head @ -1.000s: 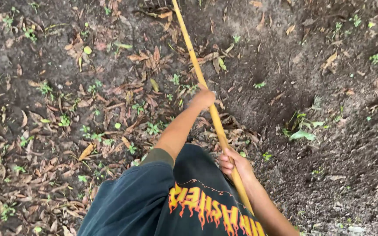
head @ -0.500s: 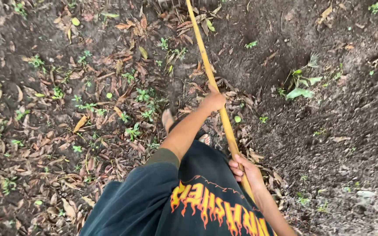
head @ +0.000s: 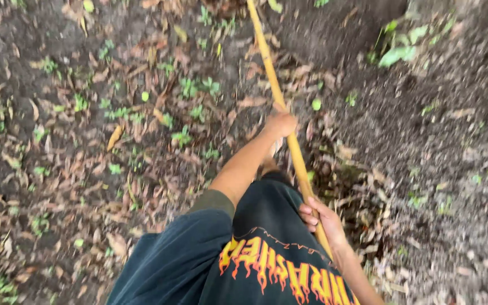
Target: Raking dry leaves and debris on a soil surface in a garden.
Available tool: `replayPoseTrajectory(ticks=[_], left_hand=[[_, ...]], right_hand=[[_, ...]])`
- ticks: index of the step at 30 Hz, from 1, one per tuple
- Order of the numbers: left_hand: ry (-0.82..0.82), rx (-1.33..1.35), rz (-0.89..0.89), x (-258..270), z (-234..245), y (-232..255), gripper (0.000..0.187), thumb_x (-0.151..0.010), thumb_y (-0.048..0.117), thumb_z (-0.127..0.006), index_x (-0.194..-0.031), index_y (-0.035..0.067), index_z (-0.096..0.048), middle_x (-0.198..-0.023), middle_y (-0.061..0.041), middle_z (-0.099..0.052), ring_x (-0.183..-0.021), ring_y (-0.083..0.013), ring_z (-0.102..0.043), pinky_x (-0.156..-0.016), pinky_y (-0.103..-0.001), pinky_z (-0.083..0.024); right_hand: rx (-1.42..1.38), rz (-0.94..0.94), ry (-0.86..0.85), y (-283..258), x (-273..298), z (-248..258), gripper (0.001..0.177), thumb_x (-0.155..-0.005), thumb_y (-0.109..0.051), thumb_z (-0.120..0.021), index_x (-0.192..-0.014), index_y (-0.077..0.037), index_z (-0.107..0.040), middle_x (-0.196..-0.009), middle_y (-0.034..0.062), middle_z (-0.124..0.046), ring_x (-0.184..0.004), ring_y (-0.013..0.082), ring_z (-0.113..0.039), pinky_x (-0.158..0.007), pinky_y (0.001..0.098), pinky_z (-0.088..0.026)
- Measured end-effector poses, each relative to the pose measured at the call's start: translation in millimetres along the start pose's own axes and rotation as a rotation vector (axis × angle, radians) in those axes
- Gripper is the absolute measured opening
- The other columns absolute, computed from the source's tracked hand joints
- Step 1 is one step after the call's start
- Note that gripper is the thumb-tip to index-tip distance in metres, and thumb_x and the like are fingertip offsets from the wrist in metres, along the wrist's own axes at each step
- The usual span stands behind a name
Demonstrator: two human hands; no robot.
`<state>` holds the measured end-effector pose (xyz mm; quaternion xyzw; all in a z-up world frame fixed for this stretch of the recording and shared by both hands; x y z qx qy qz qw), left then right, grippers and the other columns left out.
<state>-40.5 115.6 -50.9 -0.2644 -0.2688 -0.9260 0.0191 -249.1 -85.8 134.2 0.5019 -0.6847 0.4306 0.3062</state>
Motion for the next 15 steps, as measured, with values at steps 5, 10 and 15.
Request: replayPoseTrajectory(ticks=[5, 10, 15], left_hand=[[-0.160, 0.100, 0.098, 62, -44, 23, 0.029, -0.093, 0.016, -0.054, -0.102, -0.003, -0.074, -0.106, -0.022, -0.074, -0.096, -0.0386, -0.074, -0.081, -0.052, -0.060], [-0.200, 0.044, 0.063, 90, -84, 42, 0.030, -0.092, 0.011, -0.051, -0.104, -0.006, -0.072, -0.109, -0.026, -0.072, -0.095, -0.0384, -0.075, -0.079, -0.052, -0.061], [0.032, 0.000, -0.005, 77, -161, 48, 0.036, -0.092, 0.017, -0.054, -0.113, -0.009, -0.067, -0.128, -0.056, -0.035, -0.089, -0.0529, -0.069, -0.078, -0.055, -0.056]], right_hand=[[-0.132, 0.012, -0.051, 57, 60, -4, 0.046, -0.099, -0.027, -0.056, -0.142, -0.012, -0.052, -0.073, -0.0044, -0.045, -0.051, 0.0028, -0.038, -0.042, 0.0195, -0.030], [-0.198, 0.024, -0.067, 110, 93, 26, 0.045, -0.099, -0.027, -0.056, -0.141, -0.011, -0.052, -0.074, -0.0040, -0.046, -0.052, 0.0033, -0.037, -0.042, 0.0200, -0.030], [-0.118, 0.019, 0.014, 145, 140, 57, 0.039, -0.097, -0.029, -0.057, -0.133, -0.014, -0.058, -0.072, -0.0049, -0.046, -0.050, 0.0021, -0.036, -0.041, 0.0184, -0.029]])
Point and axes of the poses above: each hand's wrist, its own x-axis away from the middle knuckle, its own z-axis out of the back of the hand, y = z × x, the point moved 8 cm from there along -x, towards the middle knuckle
